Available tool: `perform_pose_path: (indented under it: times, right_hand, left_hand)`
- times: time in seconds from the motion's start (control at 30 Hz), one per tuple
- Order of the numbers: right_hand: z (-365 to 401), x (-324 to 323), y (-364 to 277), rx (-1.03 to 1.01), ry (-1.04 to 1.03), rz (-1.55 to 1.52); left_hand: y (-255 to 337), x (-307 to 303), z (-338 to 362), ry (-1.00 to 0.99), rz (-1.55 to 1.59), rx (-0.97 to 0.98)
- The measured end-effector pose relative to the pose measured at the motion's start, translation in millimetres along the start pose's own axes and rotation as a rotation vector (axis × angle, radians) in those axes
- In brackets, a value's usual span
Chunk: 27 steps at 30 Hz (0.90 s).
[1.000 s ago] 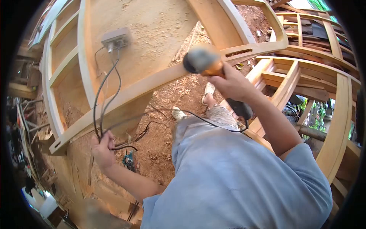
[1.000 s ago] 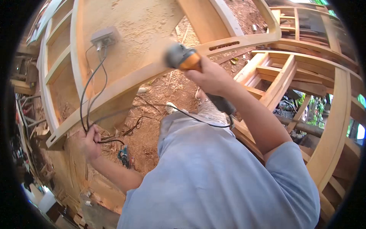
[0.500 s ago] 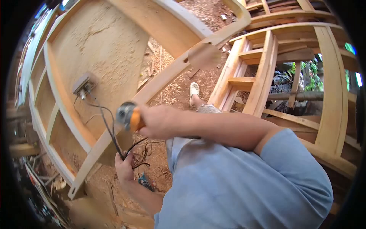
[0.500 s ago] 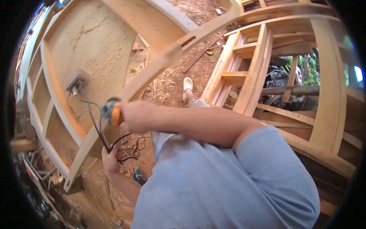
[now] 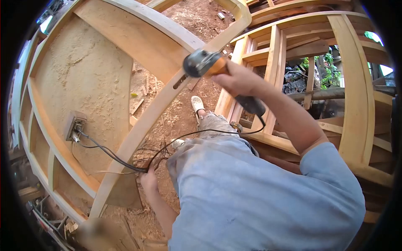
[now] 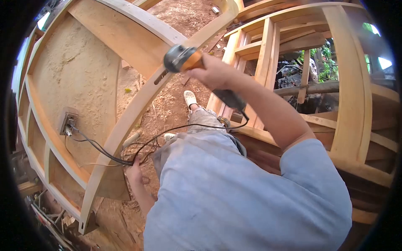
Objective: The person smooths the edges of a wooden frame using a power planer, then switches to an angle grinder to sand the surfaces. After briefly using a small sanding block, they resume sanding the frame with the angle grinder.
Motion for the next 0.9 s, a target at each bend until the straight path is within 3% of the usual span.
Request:
perform_pose_path:
  times: [0.07, 0.1, 0.13, 0.17, 0.27, 0.3, 0.33, 0.4, 0.47, 0.53, 0.57, 0.63, 0.67, 0.73, 0.87, 0.9]
  right_hand:
    - [-10, -24, 19, 0.153, -0.08, -0.068]
    - [-19, -37, 27, 0.054, -0.01, -0.059]
    - [-23, -45, 36, 0.109, -0.018, -0.132]
    - [-31, -56, 42, 0.058, -0.004, -0.128]
    - [-39, -90, 52, 0.043, 0.017, -0.143]
    - [-41, -99, 57, 0.083, 0.009, -0.154]
    - [-46, -108, 66, 0.082, 0.015, -0.159]
    - [-49, -133, 90, 0.111, 0.192, -0.102]
    - [-25, -116, 52, 0.217, 0.093, -0.079]
    - [-25, -78, 35, 0.055, 0.079, 0.02]
    - [-13, -55, 6, 0.04, -0.031, -0.014]
    - [-8, -14, -1, 0.065, -0.138, 0.091]
    - [-4, -9, -8, 0.046, -0.146, 0.109]
    - [-9, -18, 3, 0.083, -0.174, 0.12]
    - [-39, -90, 60, 0.013, -0.035, -0.11]
    - [-40, -117, 72, 0.141, 0.012, -0.091]
  left_hand:
    - [-44, -3, -27, 0.021, -0.034, 0.036]
    - [-73, -1, -44, -0.04, -0.063, 0.064]
    - [-81, 5, -54, -0.107, -0.093, 0.094]
    - [-11, 10, -17, -0.077, -0.212, 0.019]
    - [10, 17, -12, -0.033, -0.232, 0.153]
    - [-16, 8, -24, 0.143, -0.192, 0.245]
    - [-5, 11, -21, 0.142, -0.196, 0.252]
    - [2, 13, -5, 0.195, 0.001, 0.068]
    - [10, 14, -2, 0.265, 0.037, 0.149]
    - [32, 2, 22, 0.479, 0.239, 0.321]
    - [41, 2, 23, 0.457, 0.233, 0.33]
    - [76, -11, 44, 0.65, -0.076, 0.509]
    - [89, -13, 44, 0.629, -0.084, 0.513]
    - [130, -18, 60, 0.76, -0.303, 0.708]
    - [153, -31, 49, 0.824, -0.163, 0.719]
    - [152, -32, 47, 0.868, -0.196, 0.681]
Point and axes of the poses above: each hand's wrist, its own z-axis away from the middle knuckle, its own x-axis out of the palm, y = z × x, the point moved 9 cm from there along -z, towards the middle knuckle, and after that the axes turned 3 degrees about -y, right-handed, at the moved point
